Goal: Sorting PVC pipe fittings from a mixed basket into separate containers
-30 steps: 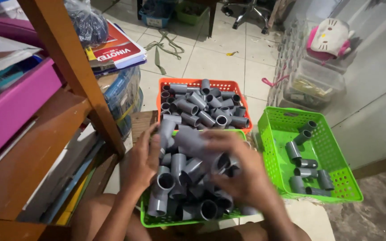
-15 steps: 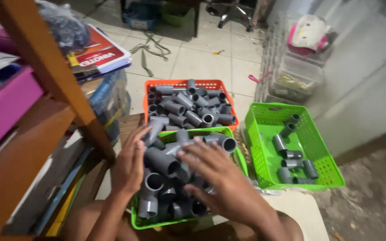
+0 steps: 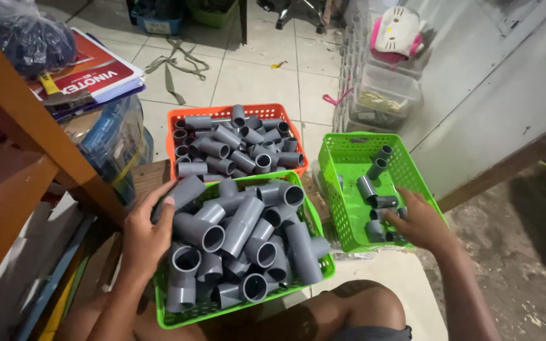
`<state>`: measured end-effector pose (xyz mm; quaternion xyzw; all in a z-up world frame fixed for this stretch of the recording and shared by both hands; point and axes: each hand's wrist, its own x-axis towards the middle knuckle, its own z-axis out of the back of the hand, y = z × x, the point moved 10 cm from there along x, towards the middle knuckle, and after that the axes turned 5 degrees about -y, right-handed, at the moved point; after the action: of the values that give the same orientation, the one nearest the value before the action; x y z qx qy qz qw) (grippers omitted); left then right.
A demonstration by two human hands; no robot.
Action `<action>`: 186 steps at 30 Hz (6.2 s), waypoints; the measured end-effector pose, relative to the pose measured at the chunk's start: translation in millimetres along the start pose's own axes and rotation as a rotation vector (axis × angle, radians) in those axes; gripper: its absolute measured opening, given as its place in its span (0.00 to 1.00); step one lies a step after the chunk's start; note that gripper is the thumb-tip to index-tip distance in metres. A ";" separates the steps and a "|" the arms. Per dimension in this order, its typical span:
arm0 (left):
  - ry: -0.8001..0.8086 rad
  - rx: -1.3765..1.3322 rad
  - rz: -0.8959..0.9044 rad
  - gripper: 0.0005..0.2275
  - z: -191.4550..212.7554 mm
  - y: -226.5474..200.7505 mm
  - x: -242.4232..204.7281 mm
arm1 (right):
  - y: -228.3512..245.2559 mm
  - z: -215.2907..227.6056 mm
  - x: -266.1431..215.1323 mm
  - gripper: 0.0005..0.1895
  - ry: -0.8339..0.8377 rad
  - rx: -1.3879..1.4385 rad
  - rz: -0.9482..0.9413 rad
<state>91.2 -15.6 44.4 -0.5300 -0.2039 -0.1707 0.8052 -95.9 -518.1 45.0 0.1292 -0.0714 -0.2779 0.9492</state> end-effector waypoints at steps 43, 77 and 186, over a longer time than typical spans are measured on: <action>0.677 -0.622 0.060 0.32 -115.0 -197.0 44.2 | 170.8 40.9 29.0 0.25 -0.035 1.182 0.313; 0.393 0.067 0.287 0.31 -120.1 31.0 128.9 | 18.9 -112.3 77.8 0.29 0.219 -0.045 0.284; 0.300 0.164 -0.009 0.20 -107.3 5.0 111.2 | 195.5 -15.4 50.3 0.31 0.141 0.869 0.299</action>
<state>205.0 -119.3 59.0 -0.4301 -0.0971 -0.2343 0.8664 48.9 -383.6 89.2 0.5218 -0.1344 -0.0730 0.8393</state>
